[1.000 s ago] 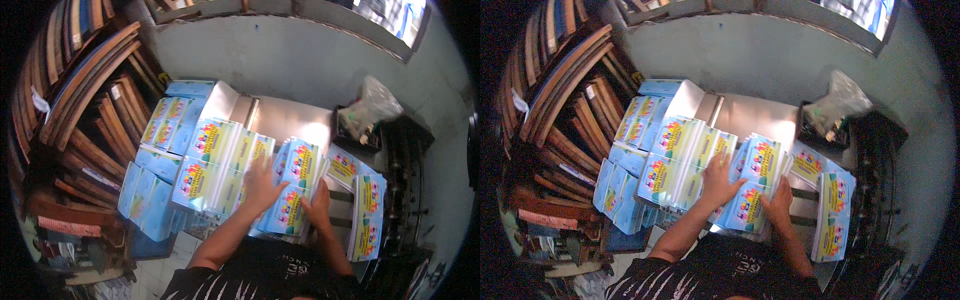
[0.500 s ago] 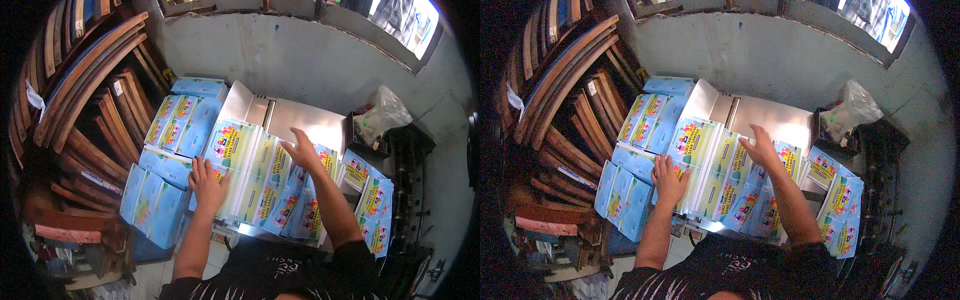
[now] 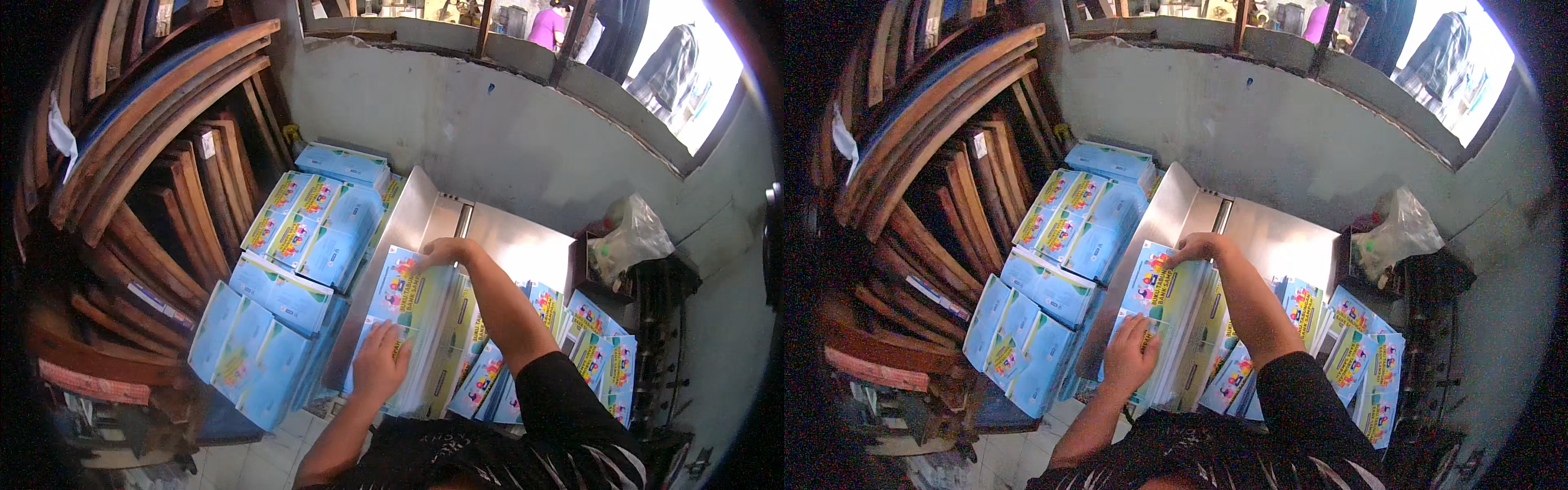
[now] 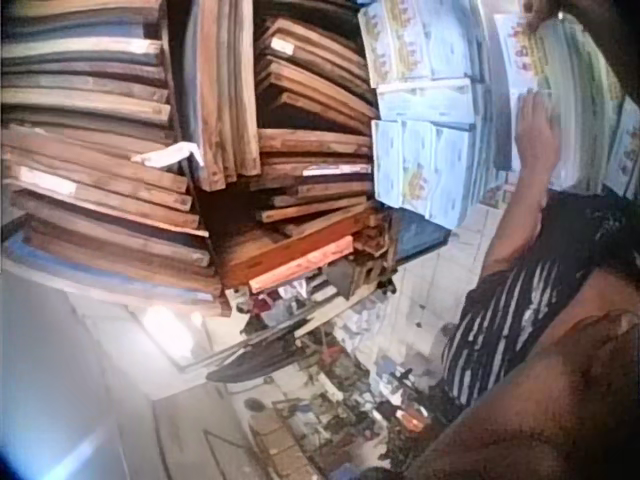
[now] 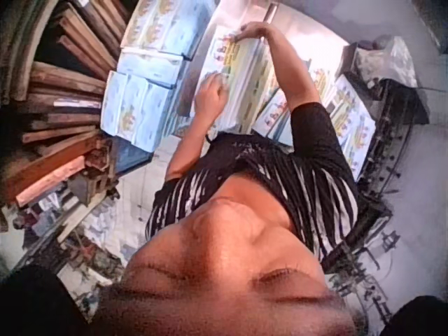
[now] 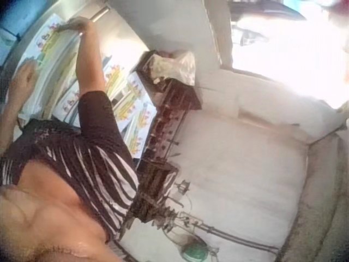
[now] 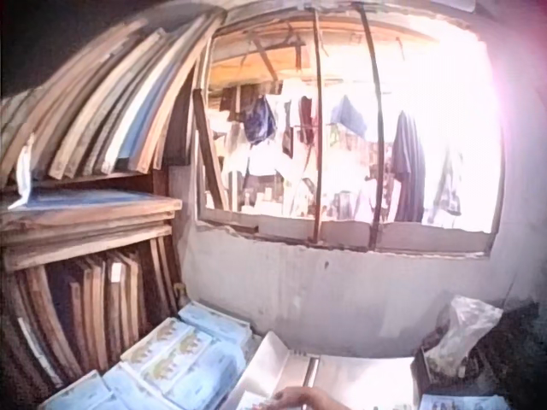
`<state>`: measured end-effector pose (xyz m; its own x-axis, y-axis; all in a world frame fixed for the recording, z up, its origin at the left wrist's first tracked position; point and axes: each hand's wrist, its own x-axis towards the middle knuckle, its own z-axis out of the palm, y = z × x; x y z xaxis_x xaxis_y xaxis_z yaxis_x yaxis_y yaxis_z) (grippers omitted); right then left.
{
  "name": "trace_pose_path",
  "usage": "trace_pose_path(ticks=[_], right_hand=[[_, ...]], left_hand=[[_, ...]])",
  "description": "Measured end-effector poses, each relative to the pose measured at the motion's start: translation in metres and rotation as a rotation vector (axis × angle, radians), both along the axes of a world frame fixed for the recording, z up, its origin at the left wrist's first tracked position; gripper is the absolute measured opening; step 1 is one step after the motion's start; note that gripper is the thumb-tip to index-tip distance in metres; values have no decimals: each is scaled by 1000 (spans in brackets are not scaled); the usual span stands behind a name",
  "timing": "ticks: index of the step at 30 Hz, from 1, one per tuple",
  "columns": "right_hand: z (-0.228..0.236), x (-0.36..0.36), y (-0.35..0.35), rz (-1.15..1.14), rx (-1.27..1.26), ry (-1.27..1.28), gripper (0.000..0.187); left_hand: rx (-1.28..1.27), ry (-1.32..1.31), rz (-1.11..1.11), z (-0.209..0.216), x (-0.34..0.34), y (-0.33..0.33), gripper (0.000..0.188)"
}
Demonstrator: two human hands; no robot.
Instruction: The person folds, collates, and stacks printed paper booklets by hand on the table.
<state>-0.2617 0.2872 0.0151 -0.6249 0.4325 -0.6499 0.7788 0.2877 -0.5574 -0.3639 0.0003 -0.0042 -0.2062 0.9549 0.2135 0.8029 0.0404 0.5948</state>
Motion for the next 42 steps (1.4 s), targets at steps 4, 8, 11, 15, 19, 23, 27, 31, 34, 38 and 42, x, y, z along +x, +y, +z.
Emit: trace_pose_path(ticks=[4, 8, 11, 15, 19, 23, 27, 31, 34, 38, 42], right_hand=[[4, 21, -6, -42, -55, 124, 80], [9, 23, -20, -144, 112, 327, 88], [39, 37, -38, -132, 218, 660, 85], [102, 62, -72, -148, 275, 861, 78], [113, 73, -89, -72, 342, 765, 72], [149, 79, -134, 63, 412, 812, 69], [158, 68, -154, 167, 581, 918, 64], [171, 50, -182, 468, 626, 829, 66], [195, 64, -192, 466, 603, 1049, 60], [62, 150, -142, -353, 48, 1051, 76], [7, 134, -185, -938, -598, 776, 96]], left_hand=[[9, -220, 77, 11, -6, 17, 40], [-46, -99, 181, 9, -19, 30, 76], [-101, -810, 307, 56, -31, 33, 77], [-469, -965, -93, 75, -51, 26, 65], [-498, -879, 4, 95, -29, 16, 62], [-362, -909, 56, 94, -41, -21, 66], [-245, -932, 226, 102, -8, -52, 76], [29, -1058, 303, 79, -7, -81, 78], [19, -977, 317, 95, -11, -105, 74], [-28, -1023, 213, 91, -5, -100, 63], [-131, -969, 110, 81, -25, -103, 60]])
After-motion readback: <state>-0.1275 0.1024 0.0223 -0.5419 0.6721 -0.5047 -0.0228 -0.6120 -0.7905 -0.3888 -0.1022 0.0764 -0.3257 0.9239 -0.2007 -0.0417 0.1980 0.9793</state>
